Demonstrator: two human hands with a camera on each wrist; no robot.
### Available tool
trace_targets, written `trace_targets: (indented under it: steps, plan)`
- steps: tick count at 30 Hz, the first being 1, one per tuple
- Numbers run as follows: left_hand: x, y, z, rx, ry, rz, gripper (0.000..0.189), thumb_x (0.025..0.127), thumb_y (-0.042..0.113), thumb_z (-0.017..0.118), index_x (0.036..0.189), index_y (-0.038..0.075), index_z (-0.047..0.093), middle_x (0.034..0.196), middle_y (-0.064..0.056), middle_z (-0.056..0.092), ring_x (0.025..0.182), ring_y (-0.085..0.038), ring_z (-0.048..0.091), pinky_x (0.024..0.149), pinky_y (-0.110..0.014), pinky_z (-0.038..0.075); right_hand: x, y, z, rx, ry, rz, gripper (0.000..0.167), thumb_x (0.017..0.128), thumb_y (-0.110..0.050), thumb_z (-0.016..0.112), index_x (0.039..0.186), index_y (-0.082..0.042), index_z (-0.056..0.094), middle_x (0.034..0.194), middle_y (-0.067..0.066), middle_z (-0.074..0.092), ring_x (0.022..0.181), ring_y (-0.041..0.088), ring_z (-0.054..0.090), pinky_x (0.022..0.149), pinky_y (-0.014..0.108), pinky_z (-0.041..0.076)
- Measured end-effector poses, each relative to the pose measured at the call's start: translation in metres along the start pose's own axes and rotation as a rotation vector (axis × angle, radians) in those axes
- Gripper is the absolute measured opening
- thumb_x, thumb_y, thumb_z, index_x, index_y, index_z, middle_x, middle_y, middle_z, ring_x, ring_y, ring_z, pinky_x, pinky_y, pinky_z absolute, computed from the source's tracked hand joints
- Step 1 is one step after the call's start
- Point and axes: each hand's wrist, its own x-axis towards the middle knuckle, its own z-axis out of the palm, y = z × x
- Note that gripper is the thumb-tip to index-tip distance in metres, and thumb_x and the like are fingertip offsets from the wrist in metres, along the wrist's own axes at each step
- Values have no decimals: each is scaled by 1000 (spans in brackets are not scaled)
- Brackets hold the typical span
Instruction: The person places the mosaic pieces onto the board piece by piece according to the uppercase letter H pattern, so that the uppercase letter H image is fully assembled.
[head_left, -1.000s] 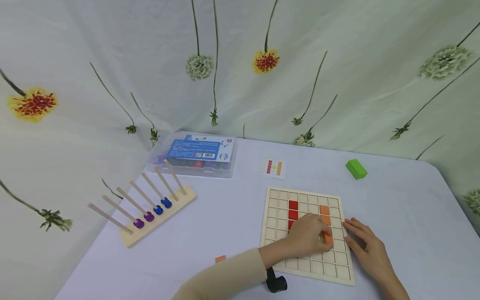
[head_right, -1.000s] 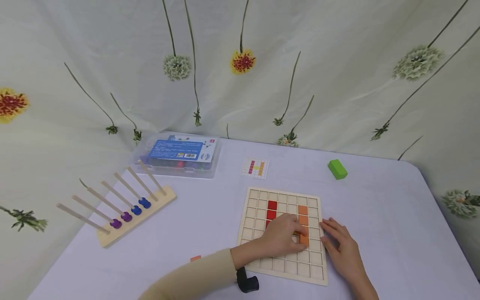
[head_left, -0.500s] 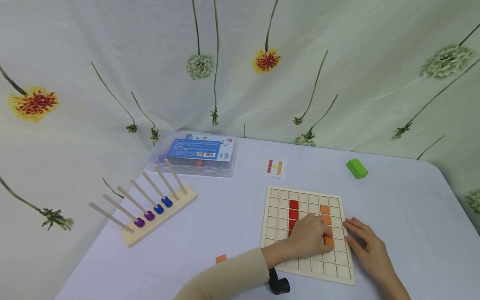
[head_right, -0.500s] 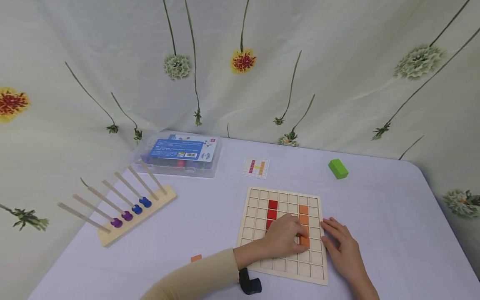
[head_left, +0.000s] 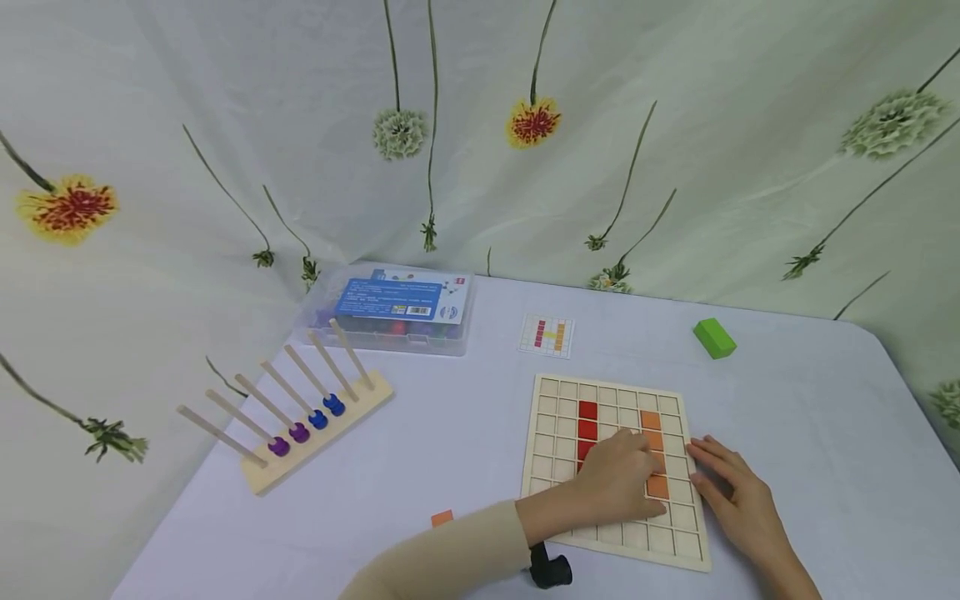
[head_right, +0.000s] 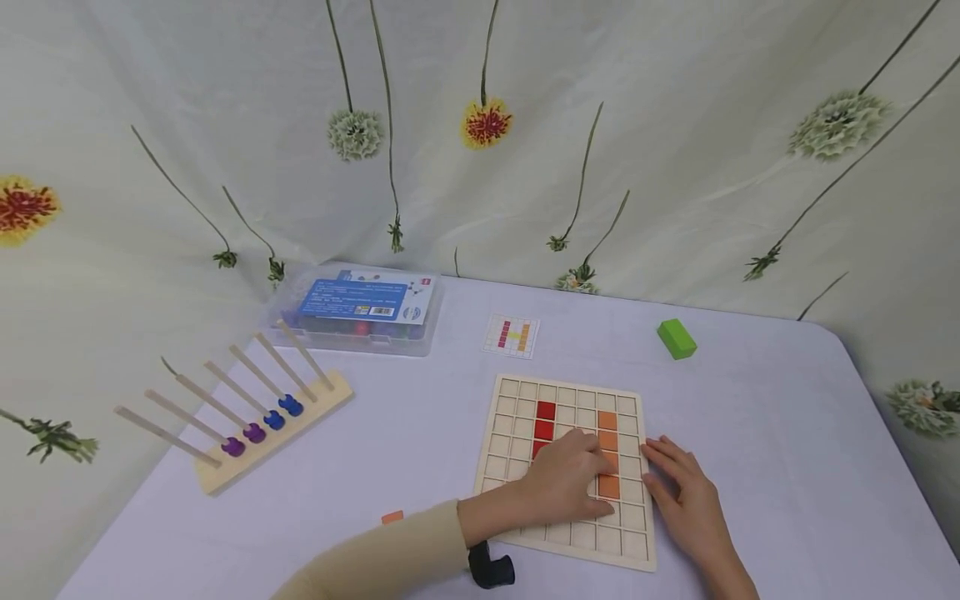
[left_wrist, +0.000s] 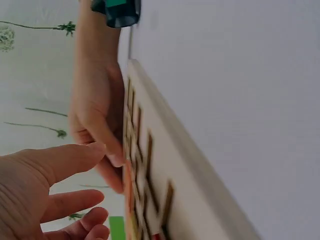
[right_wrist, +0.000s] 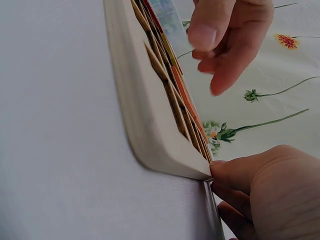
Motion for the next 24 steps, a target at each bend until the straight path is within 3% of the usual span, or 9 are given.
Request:
trace_targets:
  steps: [4, 9, 14, 20, 24]
  plan:
    - [-17, -8, -23, -76, 3, 11, 43, 77, 49, 78, 113, 27, 72, 99, 11, 60, 88, -1, 50, 62, -10, 34, 0, -1, 0, 2, -10, 19, 35, 85, 3, 68, 120, 4, 65, 131, 23, 59, 126, -28, 20, 113, 7, 9]
    - [-54, -31, -51, -198, 47, 1, 49, 82, 43, 75, 125, 21, 66, 107, 7, 60, 96, -3, 51, 69, -10, 38, 0, -1, 1, -6, -19, 48, 36, 87, 0, 67, 122, 4, 63, 133, 22, 57, 126, -29, 19, 121, 24, 12]
    - [-100, -64, -70, -339, 152, -77, 51, 81, 31, 79, 126, 13, 64, 107, 0, 63, 94, -10, 56, 76, -16, 47, -1, -1, 2, -11, -19, 55, 35, 87, 1, 67, 122, 4, 64, 133, 22, 58, 125, -29, 19, 117, 13, 10]
    - [-152, -104, -71, -460, 253, -251, 54, 76, 22, 83, 125, 13, 62, 103, -2, 65, 89, -18, 60, 73, -28, 54, -1, -1, 2, -22, -29, 74, 35, 89, -3, 66, 124, 3, 63, 135, 22, 56, 130, -25, 20, 121, 29, 13]
    - [-180, -122, -58, -493, 254, -307, 55, 75, 23, 84, 124, 10, 63, 102, -2, 64, 87, -15, 58, 72, -25, 52, -1, -1, 2, -24, -28, 69, 35, 89, -3, 66, 124, 3, 63, 135, 22, 56, 129, -26, 20, 120, 20, 11]
